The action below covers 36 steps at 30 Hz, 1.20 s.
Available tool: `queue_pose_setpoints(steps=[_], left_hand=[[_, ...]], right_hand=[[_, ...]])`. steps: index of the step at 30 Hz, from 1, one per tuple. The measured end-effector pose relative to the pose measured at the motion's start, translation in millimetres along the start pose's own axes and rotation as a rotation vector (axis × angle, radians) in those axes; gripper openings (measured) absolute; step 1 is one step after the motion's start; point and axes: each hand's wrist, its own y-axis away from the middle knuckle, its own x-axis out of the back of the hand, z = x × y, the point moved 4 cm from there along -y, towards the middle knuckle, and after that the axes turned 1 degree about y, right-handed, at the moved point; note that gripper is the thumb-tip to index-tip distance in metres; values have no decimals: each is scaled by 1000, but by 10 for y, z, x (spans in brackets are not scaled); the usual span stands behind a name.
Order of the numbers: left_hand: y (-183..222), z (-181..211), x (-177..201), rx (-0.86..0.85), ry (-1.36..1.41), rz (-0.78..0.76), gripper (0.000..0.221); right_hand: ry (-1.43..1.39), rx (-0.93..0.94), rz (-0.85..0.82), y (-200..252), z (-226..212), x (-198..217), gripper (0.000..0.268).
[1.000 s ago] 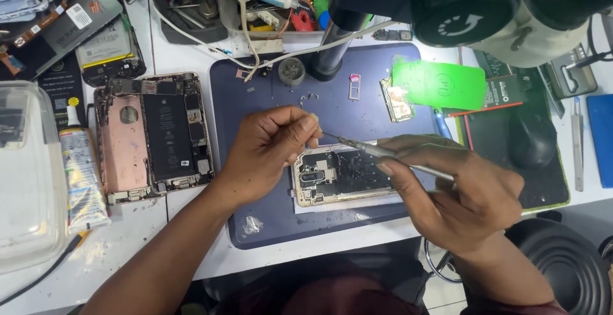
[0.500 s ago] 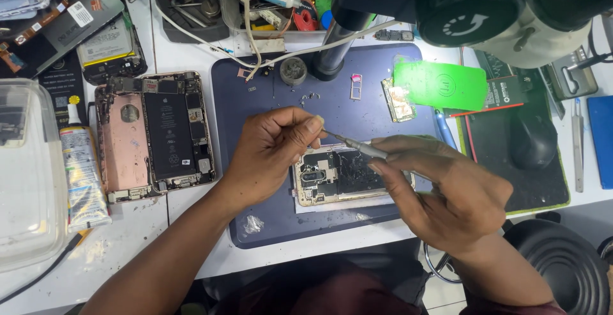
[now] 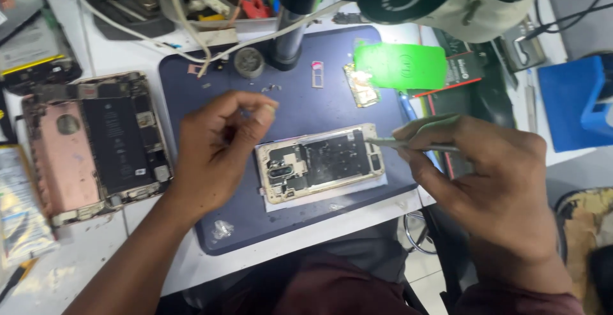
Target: Disassembling a mobile phone and working on internal components at a repair station
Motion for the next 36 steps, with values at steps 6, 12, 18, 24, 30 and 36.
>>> queue_pose_setpoints(steps=[6,12,18,24,30,36], left_hand=[[-26,28,1,-233,-385,56,16],[-24,-80,-15,-347,-534,108,17],[-29,-104,28,-416,-588,132,17],[-24,-167,49,-401,-647,148,17],[-41,-194,151,-448,-788,223,17],[-85,-416,260,-314,-932,238,13]], right_hand=[[-40,-74,-207,106,271,-8,8],[-65,-4,-201,140,331,-61,9],[-54,-2,-231,98,302,-75,7],[-7,65,-260,41,255,-95,9],[334,106,-200,117,333,-194,29],[178,-2,-177,109,311,-219,20]])
